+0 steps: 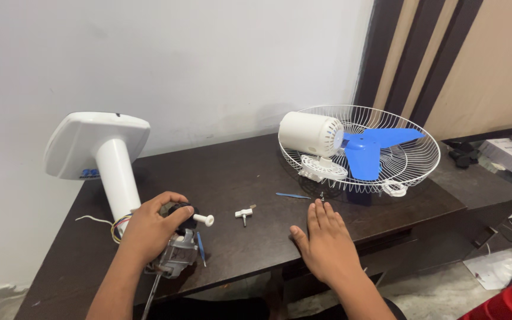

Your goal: The person disassembles a white electric fan by removing the front grille, fan blades, and motor housing components. They use a screwdriver to loosen screws and separate the motor from its casing, placing parts on the table.

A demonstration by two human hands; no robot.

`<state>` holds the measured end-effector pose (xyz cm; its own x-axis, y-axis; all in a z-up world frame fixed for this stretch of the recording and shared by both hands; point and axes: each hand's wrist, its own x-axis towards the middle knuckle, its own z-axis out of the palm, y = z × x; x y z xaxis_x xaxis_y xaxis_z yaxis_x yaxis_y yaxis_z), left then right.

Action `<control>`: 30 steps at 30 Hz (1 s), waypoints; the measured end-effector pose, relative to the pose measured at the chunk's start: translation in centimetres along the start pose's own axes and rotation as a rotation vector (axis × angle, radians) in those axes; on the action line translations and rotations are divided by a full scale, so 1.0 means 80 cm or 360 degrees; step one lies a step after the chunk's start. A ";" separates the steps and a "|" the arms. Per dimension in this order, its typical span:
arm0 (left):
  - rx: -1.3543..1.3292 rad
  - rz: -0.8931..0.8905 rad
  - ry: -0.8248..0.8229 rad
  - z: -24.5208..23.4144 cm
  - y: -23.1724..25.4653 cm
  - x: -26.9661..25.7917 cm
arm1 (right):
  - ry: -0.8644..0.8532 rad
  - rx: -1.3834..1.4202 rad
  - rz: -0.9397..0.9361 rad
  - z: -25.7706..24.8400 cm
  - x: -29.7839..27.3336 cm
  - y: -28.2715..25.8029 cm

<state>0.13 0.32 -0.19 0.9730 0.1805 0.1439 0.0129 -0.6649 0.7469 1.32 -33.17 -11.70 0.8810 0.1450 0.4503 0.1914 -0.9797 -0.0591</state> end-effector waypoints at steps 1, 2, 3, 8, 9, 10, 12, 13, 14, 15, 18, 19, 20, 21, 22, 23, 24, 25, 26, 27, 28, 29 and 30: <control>0.0017 0.0030 0.0013 0.000 0.000 0.000 | 0.0004 -0.0003 -0.0003 -0.001 0.000 0.002; 0.0000 0.0032 0.0014 0.000 -0.002 -0.003 | -0.0001 -0.0002 -0.0013 -0.002 -0.002 0.001; -0.0017 0.0034 0.0015 0.002 -0.003 -0.003 | -0.0048 0.0000 0.0010 -0.004 -0.003 0.001; -0.0023 0.0063 0.0042 0.002 -0.002 -0.005 | -0.0241 -0.0018 0.0285 -0.030 0.009 -0.034; -0.0027 0.0093 0.0055 0.002 -0.003 -0.006 | -0.0162 0.0123 0.0200 -0.035 0.004 -0.050; -0.0035 0.0131 0.0069 0.002 -0.002 -0.004 | -0.0074 0.0260 0.0117 -0.039 0.000 -0.069; 0.0001 0.0150 0.0045 0.001 0.000 0.000 | -0.0042 0.0652 -0.0127 -0.048 -0.015 -0.106; 0.0020 0.0157 0.0025 0.001 -0.001 0.000 | -0.0095 0.0907 -0.0291 -0.049 -0.023 -0.126; -0.0007 0.0100 0.0004 0.001 0.000 0.001 | -0.0094 0.0921 -0.0492 -0.049 -0.025 -0.142; -0.0034 0.0043 -0.0018 0.002 0.000 0.001 | -0.0094 0.0935 -0.0693 -0.049 -0.027 -0.157; -0.0055 0.0112 0.0022 0.002 0.003 -0.002 | -0.0200 0.0818 -0.0999 -0.046 -0.025 -0.182; -0.0052 0.0177 0.0062 0.001 0.005 -0.002 | -0.0247 0.0752 -0.1057 -0.045 -0.020 -0.185; -0.0072 0.0143 0.0050 0.000 0.005 -0.003 | -0.0278 0.0771 -0.1022 -0.043 -0.018 -0.184; -0.0091 0.0109 0.0039 -0.001 0.005 -0.005 | -0.0308 0.0791 -0.0986 -0.040 -0.017 -0.183; -0.0110 0.0067 0.0024 -0.001 0.003 -0.007 | -0.0346 0.0814 -0.0951 -0.037 -0.017 -0.181; -0.0115 0.0077 0.0028 -0.002 0.002 -0.009 | -0.0298 0.0777 -0.0905 -0.033 -0.016 -0.177; -0.0123 0.0086 0.0035 -0.002 0.002 -0.009 | -0.0248 0.0736 -0.0863 -0.030 -0.011 -0.170; -0.0131 0.0096 0.0043 -0.002 0.003 -0.010 | -0.0199 0.0696 -0.0821 -0.028 -0.006 -0.161; -0.0131 0.0079 0.0035 -0.003 0.003 -0.011 | -0.0198 0.0666 -0.0799 -0.027 0.000 -0.152; -0.0131 0.0063 0.0028 -0.004 0.004 -0.012 | -0.0197 0.0635 -0.0777 -0.026 0.009 -0.140; -0.0130 0.0048 0.0023 -0.004 0.006 -0.012 | -0.0193 0.0605 -0.0757 -0.027 0.015 -0.130; -0.0130 0.0038 0.0020 -0.005 0.008 -0.013 | -0.0212 0.0623 -0.0717 -0.030 0.018 -0.121; -0.0131 0.0036 0.0023 -0.005 0.010 -0.014 | -0.0222 0.0638 -0.0680 -0.032 0.023 -0.114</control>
<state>-1.02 -0.13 0.50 0.9694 0.1770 0.1703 -0.0287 -0.6070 0.7942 0.09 -24.34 -8.03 0.7332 0.5580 0.3886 0.6655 -0.7061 -0.2419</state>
